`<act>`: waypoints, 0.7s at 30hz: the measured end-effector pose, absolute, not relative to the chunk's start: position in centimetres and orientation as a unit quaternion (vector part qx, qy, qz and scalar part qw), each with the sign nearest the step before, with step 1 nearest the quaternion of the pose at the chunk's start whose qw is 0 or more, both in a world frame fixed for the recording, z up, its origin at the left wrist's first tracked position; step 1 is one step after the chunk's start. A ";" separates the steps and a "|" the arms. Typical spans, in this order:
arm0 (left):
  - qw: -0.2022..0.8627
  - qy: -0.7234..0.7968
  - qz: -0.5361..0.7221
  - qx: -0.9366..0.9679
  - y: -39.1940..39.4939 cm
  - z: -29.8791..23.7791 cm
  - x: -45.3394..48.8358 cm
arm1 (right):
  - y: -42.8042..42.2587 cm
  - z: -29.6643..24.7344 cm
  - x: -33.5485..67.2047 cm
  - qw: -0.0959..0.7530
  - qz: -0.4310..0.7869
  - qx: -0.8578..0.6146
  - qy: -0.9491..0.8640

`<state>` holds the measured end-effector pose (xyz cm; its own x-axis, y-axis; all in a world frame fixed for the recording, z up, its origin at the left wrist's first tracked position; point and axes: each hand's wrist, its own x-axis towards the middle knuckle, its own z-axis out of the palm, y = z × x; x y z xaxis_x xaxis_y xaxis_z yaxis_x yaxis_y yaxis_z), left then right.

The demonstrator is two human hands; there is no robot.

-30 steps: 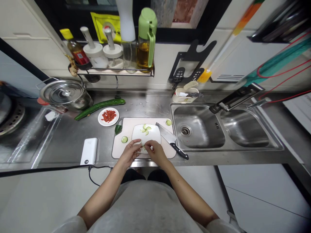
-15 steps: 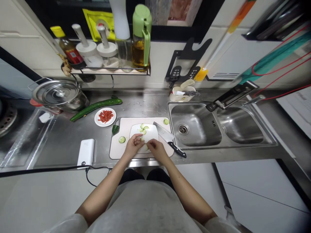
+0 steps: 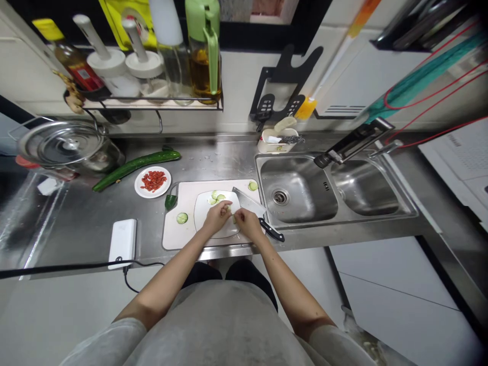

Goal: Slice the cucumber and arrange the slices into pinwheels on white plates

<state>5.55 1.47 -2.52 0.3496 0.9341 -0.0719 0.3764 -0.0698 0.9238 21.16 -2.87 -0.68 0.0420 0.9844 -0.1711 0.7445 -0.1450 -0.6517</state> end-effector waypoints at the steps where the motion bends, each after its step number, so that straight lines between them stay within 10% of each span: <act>1: 0.457 0.489 0.283 0.687 1.7 -2.6 5.6 | -2.7 -0.7 21.2 0.186 0.286 -0.696 -0.632; 21: 0.217 0.482 0.208 0.823 2.2 -3.5 6.3 | -3.4 -1.7 20.4 0.134 0.192 -0.726 -0.646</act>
